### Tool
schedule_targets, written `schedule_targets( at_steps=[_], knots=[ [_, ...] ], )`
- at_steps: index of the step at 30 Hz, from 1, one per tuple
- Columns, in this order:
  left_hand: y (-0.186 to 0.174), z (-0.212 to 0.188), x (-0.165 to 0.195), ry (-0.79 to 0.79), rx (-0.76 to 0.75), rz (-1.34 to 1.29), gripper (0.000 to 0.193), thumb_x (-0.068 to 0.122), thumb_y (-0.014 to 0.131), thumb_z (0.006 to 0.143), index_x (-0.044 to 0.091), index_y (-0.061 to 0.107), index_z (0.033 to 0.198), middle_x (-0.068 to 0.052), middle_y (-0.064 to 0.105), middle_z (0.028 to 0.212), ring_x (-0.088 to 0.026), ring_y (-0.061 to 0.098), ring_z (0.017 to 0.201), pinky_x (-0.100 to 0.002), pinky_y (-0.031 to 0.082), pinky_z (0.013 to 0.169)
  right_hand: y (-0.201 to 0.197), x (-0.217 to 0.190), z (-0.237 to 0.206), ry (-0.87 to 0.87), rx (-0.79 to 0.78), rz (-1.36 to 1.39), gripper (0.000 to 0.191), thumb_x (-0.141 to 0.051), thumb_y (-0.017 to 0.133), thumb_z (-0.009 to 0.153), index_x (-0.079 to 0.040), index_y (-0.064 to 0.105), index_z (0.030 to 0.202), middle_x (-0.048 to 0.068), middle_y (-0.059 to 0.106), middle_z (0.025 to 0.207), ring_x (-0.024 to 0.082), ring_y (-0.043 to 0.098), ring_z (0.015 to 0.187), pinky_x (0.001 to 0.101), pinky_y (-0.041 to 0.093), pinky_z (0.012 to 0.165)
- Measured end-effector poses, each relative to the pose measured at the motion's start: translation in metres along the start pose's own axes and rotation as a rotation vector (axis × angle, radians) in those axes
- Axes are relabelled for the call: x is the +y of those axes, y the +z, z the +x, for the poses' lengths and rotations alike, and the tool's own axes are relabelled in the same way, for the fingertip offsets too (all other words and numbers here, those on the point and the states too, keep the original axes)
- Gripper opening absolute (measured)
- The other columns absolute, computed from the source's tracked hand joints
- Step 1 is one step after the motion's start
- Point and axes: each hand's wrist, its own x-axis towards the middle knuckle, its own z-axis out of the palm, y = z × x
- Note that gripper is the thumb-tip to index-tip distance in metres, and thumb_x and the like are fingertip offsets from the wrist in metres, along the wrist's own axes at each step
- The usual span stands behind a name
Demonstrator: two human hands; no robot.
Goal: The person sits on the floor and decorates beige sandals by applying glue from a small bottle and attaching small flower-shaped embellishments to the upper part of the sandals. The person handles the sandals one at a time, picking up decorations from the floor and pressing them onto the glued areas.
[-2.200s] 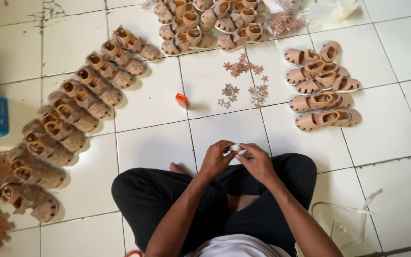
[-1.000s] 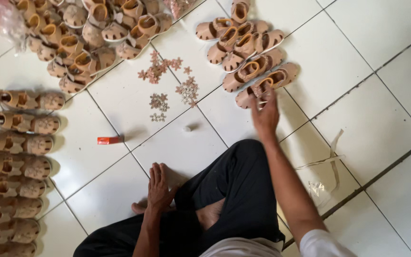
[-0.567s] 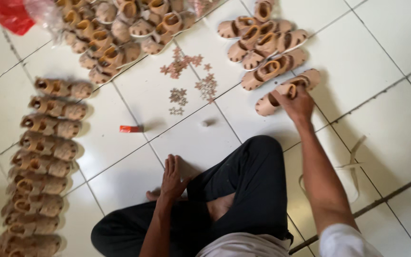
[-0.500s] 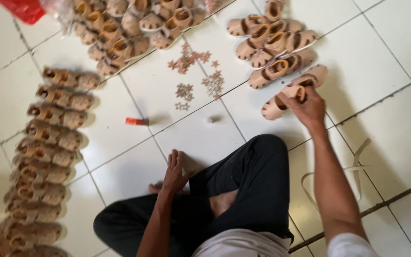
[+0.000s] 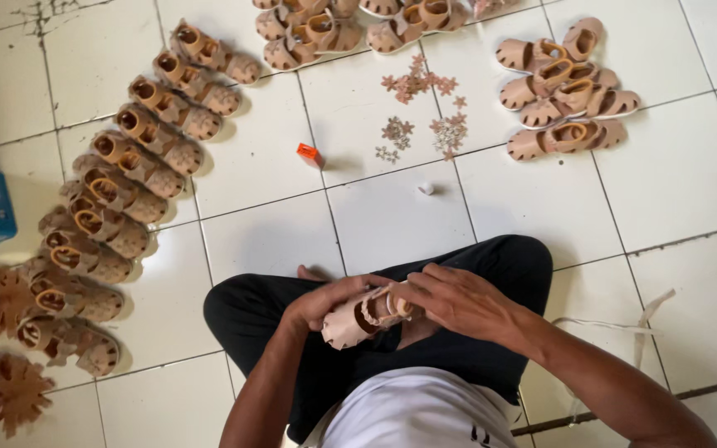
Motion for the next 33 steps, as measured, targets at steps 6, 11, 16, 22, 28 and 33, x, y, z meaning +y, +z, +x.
schedule_targets(
  at_steps=[6,11,16,22,28,33],
  knots=[
    [-0.010,-0.074,-0.021,0.157,0.290,-0.002,0.080,0.039,0.074,0.086,0.004,0.042,0.150,-0.016,0.058,0.142,-0.027,0.058,0.130,-0.038,0.050,0.107,0.048,0.020,0.055,0.195,0.165,0.176,0.043,-0.007,0.072,0.080,-0.010,0.064,0.121,0.012,0.072,0.109,0.033,0.069,0.102,0.0427,0.057,0.085],
    [-0.022,-0.086,-0.013,0.321,0.405,-0.380,0.066,0.053,0.045,0.100,0.008,0.042,0.149,-0.019,0.060,0.133,-0.031,0.067,0.113,-0.045,0.057,0.095,0.067,0.055,0.126,0.343,0.294,0.134,0.055,-0.021,0.077,0.086,0.001,0.057,0.134,0.023,0.068,0.118,0.040,0.065,0.109,0.0470,0.053,0.092],
    [-0.028,-0.057,-0.009,0.443,0.522,-0.551,0.061,0.051,0.035,0.106,0.010,0.041,0.151,-0.018,0.062,0.132,-0.030,0.068,0.112,-0.045,0.056,0.097,0.055,0.023,0.124,0.291,0.406,0.253,0.041,-0.015,0.073,0.093,-0.003,0.064,0.131,0.021,0.072,0.119,0.033,0.071,0.104,0.0397,0.057,0.085],
    [-0.034,-0.023,-0.013,0.510,0.585,-0.557,0.064,0.050,0.041,0.111,0.005,0.041,0.156,-0.017,0.058,0.141,-0.028,0.061,0.124,-0.044,0.053,0.104,0.041,-0.031,0.114,0.314,0.382,0.571,0.035,-0.013,0.073,0.093,-0.003,0.067,0.127,0.013,0.073,0.090,0.015,0.069,0.070,0.0277,0.056,0.061],
    [-0.016,-0.009,-0.010,0.451,0.801,-0.407,0.069,0.058,0.037,0.104,0.013,0.034,0.156,-0.016,0.047,0.148,-0.027,0.051,0.134,-0.041,0.047,0.108,0.045,-0.029,0.129,0.449,0.194,0.595,0.031,-0.021,0.078,0.093,-0.004,0.070,0.117,0.007,0.071,0.070,0.010,0.066,0.057,0.0282,0.053,0.053],
    [-0.004,-0.010,-0.003,0.331,0.931,-0.197,0.078,0.064,0.042,0.095,0.012,0.033,0.153,-0.019,0.049,0.138,-0.032,0.053,0.129,-0.049,0.051,0.101,0.042,-0.029,0.124,0.532,0.160,0.508,0.024,-0.022,0.079,0.092,-0.007,0.077,0.110,0.007,0.074,0.079,0.017,0.063,0.055,0.0328,0.051,0.053]
  ],
)
